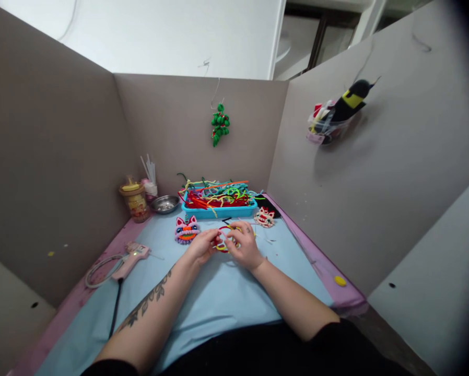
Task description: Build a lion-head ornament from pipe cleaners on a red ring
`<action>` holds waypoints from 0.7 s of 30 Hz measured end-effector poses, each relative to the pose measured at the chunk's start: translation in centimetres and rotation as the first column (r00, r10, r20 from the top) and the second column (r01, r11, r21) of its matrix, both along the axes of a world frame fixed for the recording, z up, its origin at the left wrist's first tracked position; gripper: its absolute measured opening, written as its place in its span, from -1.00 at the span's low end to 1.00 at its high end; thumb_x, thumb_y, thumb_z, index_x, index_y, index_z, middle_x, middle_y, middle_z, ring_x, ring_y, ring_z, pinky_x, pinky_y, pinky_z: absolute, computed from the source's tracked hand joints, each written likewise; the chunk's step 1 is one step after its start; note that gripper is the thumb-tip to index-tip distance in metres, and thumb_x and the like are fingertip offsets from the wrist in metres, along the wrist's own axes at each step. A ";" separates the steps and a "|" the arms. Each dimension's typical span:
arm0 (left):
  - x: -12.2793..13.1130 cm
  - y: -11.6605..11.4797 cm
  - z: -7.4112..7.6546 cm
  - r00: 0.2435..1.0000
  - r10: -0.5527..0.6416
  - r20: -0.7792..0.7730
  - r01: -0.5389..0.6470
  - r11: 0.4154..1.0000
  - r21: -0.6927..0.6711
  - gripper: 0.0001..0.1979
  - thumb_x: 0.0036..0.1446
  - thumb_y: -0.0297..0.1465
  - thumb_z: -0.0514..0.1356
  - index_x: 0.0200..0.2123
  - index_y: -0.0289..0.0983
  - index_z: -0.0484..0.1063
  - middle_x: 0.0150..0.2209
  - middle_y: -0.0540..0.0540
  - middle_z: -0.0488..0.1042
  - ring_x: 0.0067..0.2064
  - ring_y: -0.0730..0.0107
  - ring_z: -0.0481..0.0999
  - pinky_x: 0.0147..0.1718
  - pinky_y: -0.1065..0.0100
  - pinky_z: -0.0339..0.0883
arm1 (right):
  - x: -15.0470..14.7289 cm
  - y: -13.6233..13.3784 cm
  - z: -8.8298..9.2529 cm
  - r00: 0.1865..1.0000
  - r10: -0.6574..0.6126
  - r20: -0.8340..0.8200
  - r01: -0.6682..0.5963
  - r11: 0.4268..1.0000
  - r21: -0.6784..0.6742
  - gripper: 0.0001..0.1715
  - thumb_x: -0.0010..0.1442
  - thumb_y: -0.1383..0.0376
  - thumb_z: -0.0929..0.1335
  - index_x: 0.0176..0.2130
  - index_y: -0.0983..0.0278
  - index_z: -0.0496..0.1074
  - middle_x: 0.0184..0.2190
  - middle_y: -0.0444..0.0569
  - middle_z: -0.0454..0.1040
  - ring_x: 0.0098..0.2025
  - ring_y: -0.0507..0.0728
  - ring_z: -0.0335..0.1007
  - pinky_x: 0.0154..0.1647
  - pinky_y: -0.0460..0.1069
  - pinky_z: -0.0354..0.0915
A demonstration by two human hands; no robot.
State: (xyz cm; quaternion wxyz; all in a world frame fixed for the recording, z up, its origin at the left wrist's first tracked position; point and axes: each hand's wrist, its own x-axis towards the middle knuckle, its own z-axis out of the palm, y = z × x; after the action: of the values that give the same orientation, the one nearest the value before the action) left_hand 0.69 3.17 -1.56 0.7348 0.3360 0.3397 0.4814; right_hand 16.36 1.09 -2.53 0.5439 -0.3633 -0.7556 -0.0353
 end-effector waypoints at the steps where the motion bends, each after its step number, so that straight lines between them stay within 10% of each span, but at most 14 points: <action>1: -0.2 0.2 0.1 0.999 0.015 0.040 -0.014 1.000 -0.024 -0.93 -0.01 -0.47 0.19 -0.49 -0.37 0.40 -0.63 0.03 0.35 -0.58 0.55 0.35 -0.55 0.47 0.27 | 0.3 0.1 0.1 0.998 0.015 -0.056 -0.015 1.000 0.002 -0.85 0.09 0.25 0.28 -0.29 0.21 0.38 -0.15 0.03 0.31 -0.06 0.20 0.22 0.01 0.17 0.15; 13: -1.7 0.8 1.6 0.961 0.099 0.259 -0.024 0.960 -0.279 -0.80 0.02 -0.59 0.05 -0.62 -0.37 0.28 -0.72 0.04 0.26 -0.67 0.64 0.29 -0.60 0.58 0.24 | 1.0 1.2 0.2 0.938 0.022 -0.345 -0.066 0.991 -0.118 -0.84 0.17 0.26 0.21 -0.28 0.24 0.33 -0.25 0.02 0.34 -0.11 0.17 0.27 -0.04 0.10 0.20; 21: -0.8 0.2 0.6 0.921 0.202 -0.334 -0.078 0.933 0.350 -0.86 -0.09 -0.42 0.14 -0.62 -0.34 0.34 -0.71 0.08 0.23 -0.63 0.57 0.20 -0.59 0.49 0.07 | 0.9 0.7 0.4 0.949 0.108 -0.295 -0.153 0.979 -0.132 -0.87 0.13 0.30 0.26 -0.32 0.21 0.40 -0.22 0.01 0.33 -0.08 0.16 0.26 -0.01 0.11 0.19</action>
State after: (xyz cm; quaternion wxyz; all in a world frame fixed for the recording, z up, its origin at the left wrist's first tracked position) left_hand -0.15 3.35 -1.00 0.5554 0.5122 0.4081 0.5125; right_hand 17.30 1.76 -2.10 0.6189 -0.3544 -0.6919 0.1121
